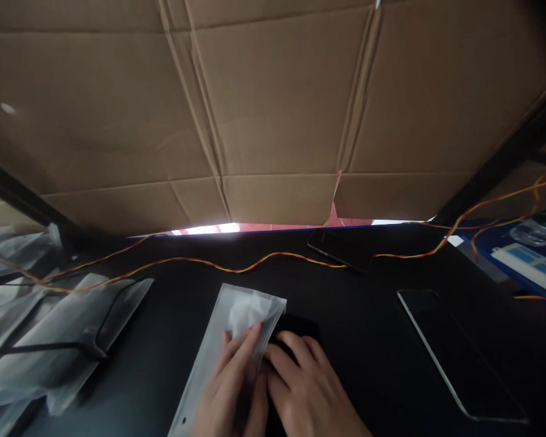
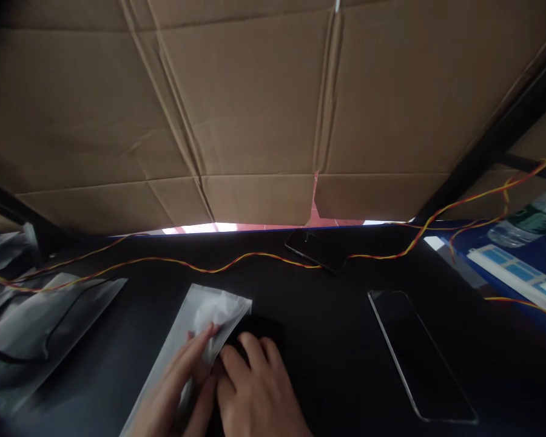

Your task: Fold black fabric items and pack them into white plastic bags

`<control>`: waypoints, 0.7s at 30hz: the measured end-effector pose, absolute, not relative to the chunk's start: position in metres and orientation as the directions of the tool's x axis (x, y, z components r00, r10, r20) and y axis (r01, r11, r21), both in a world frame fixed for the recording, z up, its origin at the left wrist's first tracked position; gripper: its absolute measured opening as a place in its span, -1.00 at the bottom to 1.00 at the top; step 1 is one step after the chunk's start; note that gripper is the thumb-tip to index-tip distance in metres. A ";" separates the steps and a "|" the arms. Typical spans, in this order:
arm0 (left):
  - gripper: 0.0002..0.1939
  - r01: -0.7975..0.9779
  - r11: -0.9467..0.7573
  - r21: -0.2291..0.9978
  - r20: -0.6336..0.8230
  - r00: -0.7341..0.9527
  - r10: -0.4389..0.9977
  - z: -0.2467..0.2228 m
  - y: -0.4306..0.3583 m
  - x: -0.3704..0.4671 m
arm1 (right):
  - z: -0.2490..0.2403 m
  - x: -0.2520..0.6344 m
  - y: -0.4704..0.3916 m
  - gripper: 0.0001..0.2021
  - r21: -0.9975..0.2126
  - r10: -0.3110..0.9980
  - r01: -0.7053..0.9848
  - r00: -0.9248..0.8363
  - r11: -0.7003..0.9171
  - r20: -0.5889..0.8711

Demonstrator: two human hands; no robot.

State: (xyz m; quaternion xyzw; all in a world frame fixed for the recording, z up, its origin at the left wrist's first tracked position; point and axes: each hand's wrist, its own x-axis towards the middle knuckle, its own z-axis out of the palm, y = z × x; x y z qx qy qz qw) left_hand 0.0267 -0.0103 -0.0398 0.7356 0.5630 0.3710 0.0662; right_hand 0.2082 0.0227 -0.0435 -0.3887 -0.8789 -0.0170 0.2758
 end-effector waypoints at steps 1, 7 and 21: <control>-0.26 0.775 -0.383 0.502 0.466 0.130 0.875 -0.037 -0.010 0.025 | -0.039 0.211 0.026 -0.81 -0.179 0.627 0.636 -0.600 0.751 0.497; -0.31 0.762 -0.518 0.390 0.388 0.374 0.842 -0.019 -0.002 -0.002 | -0.009 0.229 0.037 -0.65 -0.234 0.567 0.516 -0.748 0.824 0.346; -0.19 0.827 -0.532 0.183 0.239 0.488 0.840 -0.029 -0.003 0.005 | -0.073 0.194 0.025 -0.62 -0.291 0.659 0.599 -0.601 0.746 0.452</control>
